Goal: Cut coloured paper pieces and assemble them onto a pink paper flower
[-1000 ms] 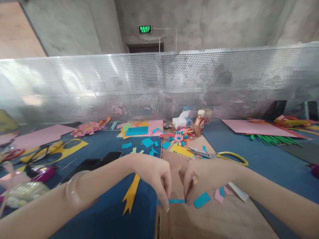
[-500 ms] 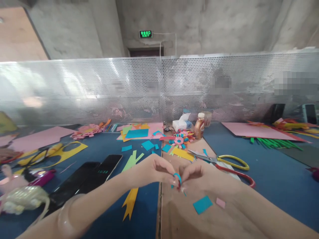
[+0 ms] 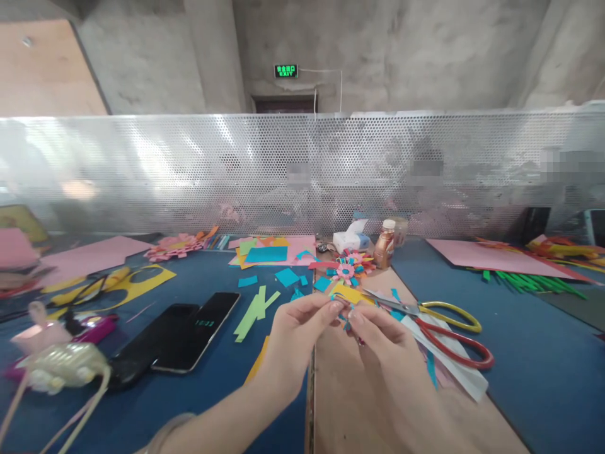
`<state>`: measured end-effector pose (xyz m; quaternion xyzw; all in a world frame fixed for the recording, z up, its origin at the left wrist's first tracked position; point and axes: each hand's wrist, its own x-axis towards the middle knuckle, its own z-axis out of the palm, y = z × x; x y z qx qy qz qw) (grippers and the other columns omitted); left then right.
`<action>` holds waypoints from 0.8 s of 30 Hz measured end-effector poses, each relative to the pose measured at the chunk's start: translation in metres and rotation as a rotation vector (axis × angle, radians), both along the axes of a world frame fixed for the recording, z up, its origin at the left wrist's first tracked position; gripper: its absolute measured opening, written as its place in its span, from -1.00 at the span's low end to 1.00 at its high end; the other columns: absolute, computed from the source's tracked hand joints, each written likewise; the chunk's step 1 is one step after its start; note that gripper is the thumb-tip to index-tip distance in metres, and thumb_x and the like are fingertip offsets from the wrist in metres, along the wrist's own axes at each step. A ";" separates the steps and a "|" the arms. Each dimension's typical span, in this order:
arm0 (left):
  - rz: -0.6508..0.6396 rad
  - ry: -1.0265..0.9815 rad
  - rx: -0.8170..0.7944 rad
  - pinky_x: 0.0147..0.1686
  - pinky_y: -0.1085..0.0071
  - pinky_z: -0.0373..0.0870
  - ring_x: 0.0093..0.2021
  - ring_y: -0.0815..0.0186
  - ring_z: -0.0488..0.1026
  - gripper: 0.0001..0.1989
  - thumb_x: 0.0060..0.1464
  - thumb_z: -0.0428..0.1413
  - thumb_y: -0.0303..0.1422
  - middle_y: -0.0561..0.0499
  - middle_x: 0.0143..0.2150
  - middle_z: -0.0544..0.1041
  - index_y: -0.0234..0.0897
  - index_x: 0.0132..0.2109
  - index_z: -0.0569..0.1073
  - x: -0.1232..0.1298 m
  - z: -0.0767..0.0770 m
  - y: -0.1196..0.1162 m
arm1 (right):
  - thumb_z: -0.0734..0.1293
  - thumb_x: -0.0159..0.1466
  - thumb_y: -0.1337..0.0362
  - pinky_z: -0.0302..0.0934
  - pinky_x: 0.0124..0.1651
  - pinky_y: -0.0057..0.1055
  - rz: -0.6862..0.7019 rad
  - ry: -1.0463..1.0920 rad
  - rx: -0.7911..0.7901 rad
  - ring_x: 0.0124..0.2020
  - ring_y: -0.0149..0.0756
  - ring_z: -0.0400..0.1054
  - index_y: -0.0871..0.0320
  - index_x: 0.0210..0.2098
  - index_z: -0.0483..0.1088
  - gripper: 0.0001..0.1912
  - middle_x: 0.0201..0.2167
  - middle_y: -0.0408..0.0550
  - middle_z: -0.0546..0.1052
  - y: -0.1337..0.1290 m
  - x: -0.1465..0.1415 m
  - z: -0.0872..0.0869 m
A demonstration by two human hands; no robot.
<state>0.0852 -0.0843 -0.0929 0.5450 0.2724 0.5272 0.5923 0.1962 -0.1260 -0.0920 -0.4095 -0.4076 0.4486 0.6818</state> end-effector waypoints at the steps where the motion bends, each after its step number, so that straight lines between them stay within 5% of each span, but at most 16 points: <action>1: 0.014 -0.022 -0.011 -0.33 0.51 0.28 -0.40 0.40 0.36 -0.84 -0.07 0.18 -0.27 0.04 -0.47 0.50 -0.29 -0.43 0.53 0.002 0.000 -0.003 | 0.43 -0.04 0.16 0.18 -0.26 -0.45 -0.025 0.003 0.030 -0.39 -0.36 0.32 0.10 -0.57 0.48 -0.86 -0.51 -0.15 0.49 0.000 -0.003 -0.003; 13: 0.008 -0.105 -0.065 -0.29 0.45 0.36 -0.32 0.30 0.43 -0.82 -0.04 0.16 -0.28 -0.03 -0.39 0.55 -0.28 -0.31 0.57 0.007 0.005 -0.021 | 0.38 0.07 0.25 0.22 -0.22 -0.40 -0.102 0.186 0.180 -0.34 -0.35 0.33 0.05 -0.44 0.48 -0.95 -0.40 -0.17 0.49 0.002 -0.014 -0.023; 24: 0.108 0.107 0.045 -0.28 0.46 0.38 -0.33 0.26 0.46 -0.86 -0.06 0.15 -0.31 -0.02 -0.38 0.57 -0.24 -0.39 0.58 -0.001 -0.011 -0.034 | 0.41 -0.02 0.15 0.29 -0.29 -0.37 -0.343 -0.065 0.063 -0.40 -0.23 0.37 0.13 -0.54 0.49 -0.83 -0.49 -0.05 0.52 -0.022 -0.019 -0.034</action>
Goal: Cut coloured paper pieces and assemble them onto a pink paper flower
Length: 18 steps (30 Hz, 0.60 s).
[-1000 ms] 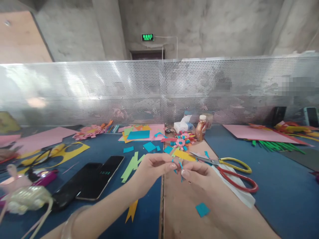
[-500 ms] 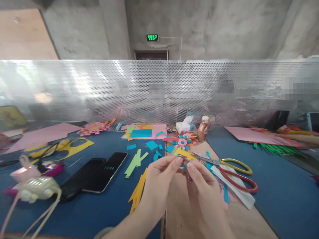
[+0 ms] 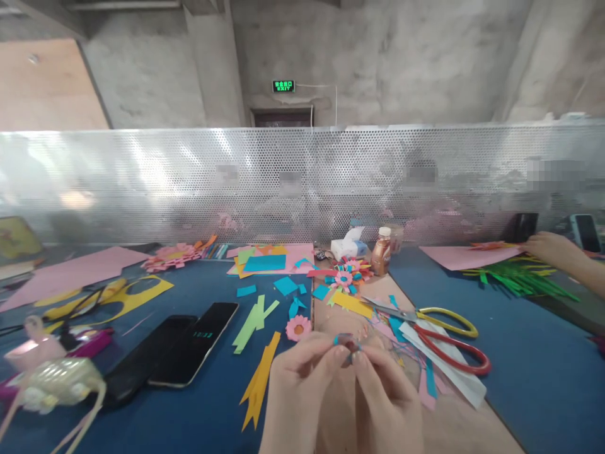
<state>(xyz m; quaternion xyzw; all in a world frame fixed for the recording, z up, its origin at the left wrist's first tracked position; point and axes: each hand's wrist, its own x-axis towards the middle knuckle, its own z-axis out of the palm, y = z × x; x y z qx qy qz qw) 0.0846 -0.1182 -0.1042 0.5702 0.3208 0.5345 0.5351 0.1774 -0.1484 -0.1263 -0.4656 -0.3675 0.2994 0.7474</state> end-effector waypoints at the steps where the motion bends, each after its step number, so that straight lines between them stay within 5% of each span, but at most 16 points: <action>1: 0.009 -0.001 0.001 -0.29 0.46 0.38 -0.34 0.26 0.46 -0.86 -0.07 0.15 -0.31 -0.02 -0.40 0.57 -0.24 -0.41 0.58 0.000 -0.003 -0.001 | 0.40 -0.02 0.15 0.28 -0.29 -0.36 -0.004 -0.017 -0.001 -0.40 -0.22 0.37 0.14 -0.55 0.49 -0.83 -0.50 -0.04 0.52 -0.002 0.000 -0.002; 18: 0.099 -0.028 -0.132 -0.32 0.44 0.39 -0.38 0.25 0.43 -0.77 -0.08 0.14 -0.21 -0.03 -0.46 0.50 -0.31 -0.46 0.52 0.011 -0.022 -0.007 | 0.41 -0.01 0.24 0.22 -0.34 -0.40 -0.008 0.021 0.104 -0.41 -0.30 0.31 0.05 -0.49 0.51 -0.94 -0.51 -0.10 0.38 0.003 -0.003 -0.030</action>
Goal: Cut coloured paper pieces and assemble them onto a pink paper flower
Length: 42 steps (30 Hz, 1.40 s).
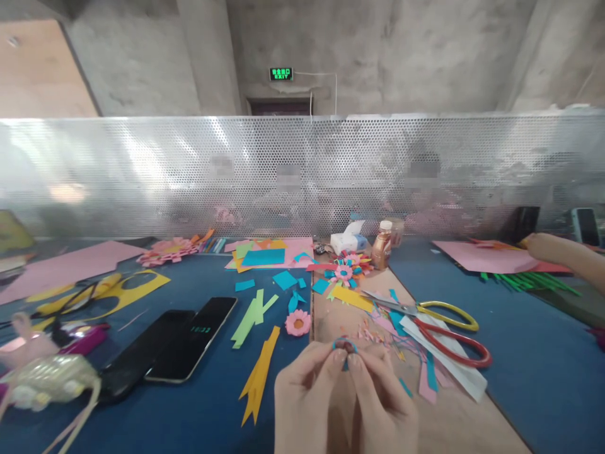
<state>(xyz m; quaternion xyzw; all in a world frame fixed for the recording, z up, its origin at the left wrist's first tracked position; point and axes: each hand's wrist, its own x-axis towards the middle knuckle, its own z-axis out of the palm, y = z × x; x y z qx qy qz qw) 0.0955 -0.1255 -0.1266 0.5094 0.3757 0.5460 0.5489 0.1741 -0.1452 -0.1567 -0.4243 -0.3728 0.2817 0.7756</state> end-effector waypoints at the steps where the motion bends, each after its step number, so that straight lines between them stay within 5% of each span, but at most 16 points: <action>1: 0.006 0.008 0.005 -0.32 0.44 0.39 -0.37 0.25 0.44 -0.77 -0.06 0.13 -0.21 -0.03 -0.45 0.51 -0.31 -0.42 0.53 0.000 -0.002 0.000 | 0.42 -0.02 0.23 0.23 -0.33 -0.38 0.023 0.020 -0.015 -0.41 -0.28 0.31 0.06 -0.50 0.51 -0.92 -0.51 -0.09 0.39 0.000 0.001 -0.002; 7: 0.032 0.029 0.033 -0.34 0.51 0.37 -0.37 0.29 0.45 -0.77 -0.03 0.11 -0.21 -0.01 -0.42 0.53 -0.27 -0.37 0.55 -0.002 -0.011 0.000 | 0.43 -0.05 0.20 0.22 -0.30 -0.36 0.112 0.114 -0.054 -0.40 -0.26 0.34 0.07 -0.52 0.48 -0.89 -0.50 -0.10 0.43 0.002 0.001 -0.006; 20: 0.040 0.121 0.006 -0.39 0.53 0.31 -0.42 0.33 0.38 -0.76 0.01 0.07 -0.24 0.03 -0.49 0.46 -0.29 -0.46 0.49 -0.018 -0.016 0.001 | 0.40 0.00 0.15 0.22 -0.23 -0.41 0.080 0.059 -0.184 -0.34 -0.27 0.35 0.12 -0.49 0.47 -0.83 -0.48 -0.09 0.47 0.000 -0.016 -0.007; 25: -0.048 0.190 0.091 -0.31 0.54 0.34 -0.35 0.33 0.43 -0.81 0.02 0.07 -0.27 0.02 -0.39 0.52 -0.27 -0.39 0.51 -0.041 -0.015 0.007 | 0.39 0.01 0.12 0.22 -0.31 -0.46 0.122 -0.036 -0.257 -0.40 -0.31 0.33 0.15 -0.51 0.45 -0.79 -0.51 -0.11 0.44 0.001 -0.022 0.002; 30: -0.162 0.446 0.140 -0.18 0.46 0.36 -0.23 0.28 0.46 -0.82 -0.03 0.12 -0.30 0.00 -0.25 0.55 -0.22 -0.25 0.50 -0.096 -0.017 0.019 | 0.37 0.02 0.07 0.17 -0.35 -0.49 0.455 -0.170 -0.378 -0.44 -0.38 0.29 0.16 -0.52 0.43 -0.74 -0.50 -0.13 0.44 0.013 -0.018 0.018; 34: -0.197 0.576 0.110 -0.11 0.42 0.36 -0.15 0.27 0.45 -0.62 -0.05 0.13 -0.26 0.00 -0.18 0.55 -0.15 -0.03 0.40 -0.145 -0.020 0.023 | 0.35 0.06 0.09 0.08 -0.43 -0.55 0.820 -0.650 -0.567 -0.50 -0.48 0.22 0.15 -0.47 0.44 -0.76 -0.55 -0.19 0.41 0.037 -0.005 0.044; 38: -0.059 0.673 0.098 -0.22 0.47 0.42 -0.18 0.28 0.47 -0.62 -0.01 0.09 -0.19 0.01 -0.20 0.55 -0.13 -0.02 0.38 -0.176 -0.021 0.022 | 0.31 0.10 0.13 -0.02 -0.55 -0.60 0.942 -1.227 -0.492 -0.58 -0.54 0.14 0.12 -0.41 0.49 -0.80 -0.60 -0.24 0.37 0.067 -0.014 0.086; 42: 0.139 0.632 0.158 -0.27 0.53 0.43 -0.28 0.33 0.49 -0.71 0.06 0.00 -0.16 0.03 -0.31 0.56 -0.15 -0.13 0.45 -0.188 -0.020 0.019 | 0.33 0.10 0.29 -0.02 -0.56 -0.64 1.317 -1.584 -0.381 -0.57 -0.59 0.13 0.18 -0.42 0.49 -0.89 -0.58 -0.27 0.37 0.097 -0.047 0.121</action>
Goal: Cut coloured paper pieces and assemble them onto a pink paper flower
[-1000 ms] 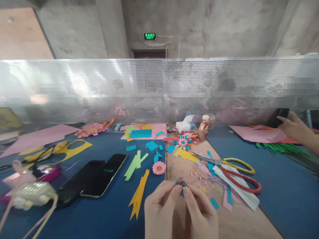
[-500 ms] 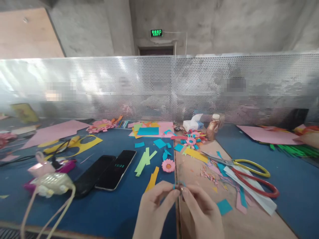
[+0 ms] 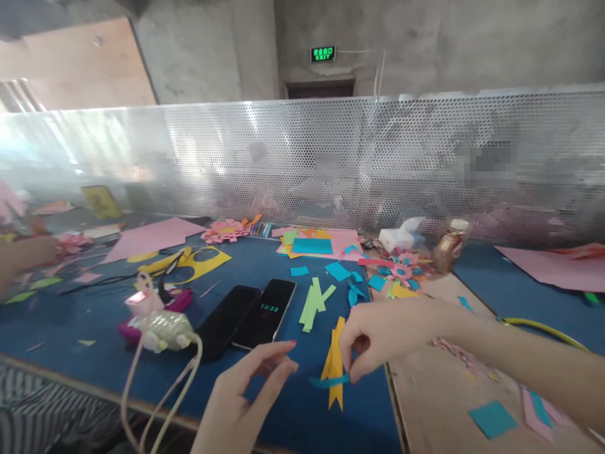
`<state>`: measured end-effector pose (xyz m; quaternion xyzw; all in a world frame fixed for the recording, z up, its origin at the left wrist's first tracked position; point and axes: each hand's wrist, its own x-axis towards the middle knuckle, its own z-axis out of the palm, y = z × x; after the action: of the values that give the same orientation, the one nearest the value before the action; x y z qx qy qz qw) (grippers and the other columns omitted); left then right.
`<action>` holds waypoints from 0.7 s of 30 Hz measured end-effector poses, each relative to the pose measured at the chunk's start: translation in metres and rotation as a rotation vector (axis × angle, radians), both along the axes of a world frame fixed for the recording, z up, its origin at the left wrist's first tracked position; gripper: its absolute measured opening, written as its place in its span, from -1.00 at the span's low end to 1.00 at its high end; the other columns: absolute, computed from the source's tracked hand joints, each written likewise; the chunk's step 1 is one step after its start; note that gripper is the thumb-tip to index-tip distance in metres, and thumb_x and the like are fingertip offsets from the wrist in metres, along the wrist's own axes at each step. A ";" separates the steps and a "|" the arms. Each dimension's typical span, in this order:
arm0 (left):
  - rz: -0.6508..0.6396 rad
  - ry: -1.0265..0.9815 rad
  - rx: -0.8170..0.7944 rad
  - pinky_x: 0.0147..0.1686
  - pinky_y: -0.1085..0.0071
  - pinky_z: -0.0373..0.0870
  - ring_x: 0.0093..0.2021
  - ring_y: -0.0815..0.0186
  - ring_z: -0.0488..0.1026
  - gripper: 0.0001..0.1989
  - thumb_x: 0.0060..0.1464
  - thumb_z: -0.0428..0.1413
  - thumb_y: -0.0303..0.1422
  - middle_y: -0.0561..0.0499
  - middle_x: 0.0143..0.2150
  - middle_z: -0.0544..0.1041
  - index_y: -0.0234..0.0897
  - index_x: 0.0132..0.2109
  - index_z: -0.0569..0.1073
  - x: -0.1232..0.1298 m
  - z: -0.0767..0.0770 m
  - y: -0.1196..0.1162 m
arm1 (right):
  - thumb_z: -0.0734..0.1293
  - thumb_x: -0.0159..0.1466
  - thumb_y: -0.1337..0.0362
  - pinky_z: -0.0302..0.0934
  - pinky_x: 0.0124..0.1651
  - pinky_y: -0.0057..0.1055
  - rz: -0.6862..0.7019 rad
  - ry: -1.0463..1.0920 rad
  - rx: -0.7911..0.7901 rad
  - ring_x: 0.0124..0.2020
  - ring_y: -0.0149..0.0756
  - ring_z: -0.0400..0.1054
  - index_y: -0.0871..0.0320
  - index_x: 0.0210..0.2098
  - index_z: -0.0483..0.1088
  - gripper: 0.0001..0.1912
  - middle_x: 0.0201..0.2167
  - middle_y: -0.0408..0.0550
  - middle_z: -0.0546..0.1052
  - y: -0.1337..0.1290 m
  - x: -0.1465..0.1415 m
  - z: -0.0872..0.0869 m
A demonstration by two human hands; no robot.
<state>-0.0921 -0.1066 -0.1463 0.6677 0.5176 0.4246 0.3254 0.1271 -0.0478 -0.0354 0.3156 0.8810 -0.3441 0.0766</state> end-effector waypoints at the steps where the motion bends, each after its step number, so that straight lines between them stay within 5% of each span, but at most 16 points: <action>1: 0.041 -0.022 0.034 -0.27 0.54 0.42 -0.29 0.33 0.49 -0.72 0.08 -0.02 -0.16 0.03 -0.32 0.56 -0.17 -0.16 0.46 -0.002 0.000 0.000 | 0.35 0.08 0.30 -0.01 -0.56 -0.64 0.079 -0.055 -0.027 -0.57 -0.59 0.14 0.18 -0.42 0.49 -0.90 -0.59 -0.27 0.37 0.009 -0.010 0.004; 5: 0.154 -0.026 0.138 -0.25 0.54 0.43 -0.28 0.34 0.49 -0.71 0.12 -0.06 -0.18 0.01 -0.27 0.56 -0.20 -0.20 0.48 -0.007 -0.003 0.008 | 0.32 0.12 0.31 0.10 -0.46 -0.68 0.384 -0.208 -0.214 -0.45 -0.57 0.28 0.17 -0.41 0.47 -0.91 -0.47 -0.26 0.46 0.049 -0.050 -0.001; 9: 0.114 0.172 0.203 -0.26 0.52 0.44 -0.24 0.33 0.49 -0.74 0.15 -0.09 -0.24 0.01 -0.26 0.55 -0.19 -0.20 0.46 -0.010 -0.013 0.025 | 0.34 0.10 0.32 0.15 -0.44 -0.62 0.486 -0.524 0.218 -0.40 -0.49 0.33 0.23 -0.32 0.49 -0.84 -0.39 -0.18 0.51 0.085 -0.084 -0.016; 15: 0.029 0.599 0.483 -0.06 0.29 0.39 -0.03 0.24 0.41 -0.72 0.15 -0.15 -0.42 -0.07 -0.11 0.51 -0.26 -0.14 0.43 -0.008 -0.030 0.051 | 0.34 0.05 0.45 0.15 -0.50 -0.46 0.460 -0.719 0.475 -0.39 -0.25 0.40 0.25 -0.29 0.50 -0.79 -0.34 -0.02 0.53 0.095 -0.110 -0.009; 21: -0.012 0.929 0.570 -0.01 0.12 0.34 0.12 0.12 0.26 -0.62 0.14 -0.15 -0.44 -0.08 0.07 0.40 -0.37 0.09 0.29 0.001 -0.034 0.065 | 0.35 0.04 0.46 0.24 -0.42 -0.33 0.455 -0.775 0.643 -0.30 -0.04 0.42 0.34 -0.27 0.50 -0.77 -0.33 0.13 0.53 0.094 -0.117 -0.006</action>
<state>-0.0907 -0.0417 -0.1800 0.8499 0.4672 0.2067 -0.1290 0.0101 0.0465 -0.0415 0.2284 0.8949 0.1087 0.3677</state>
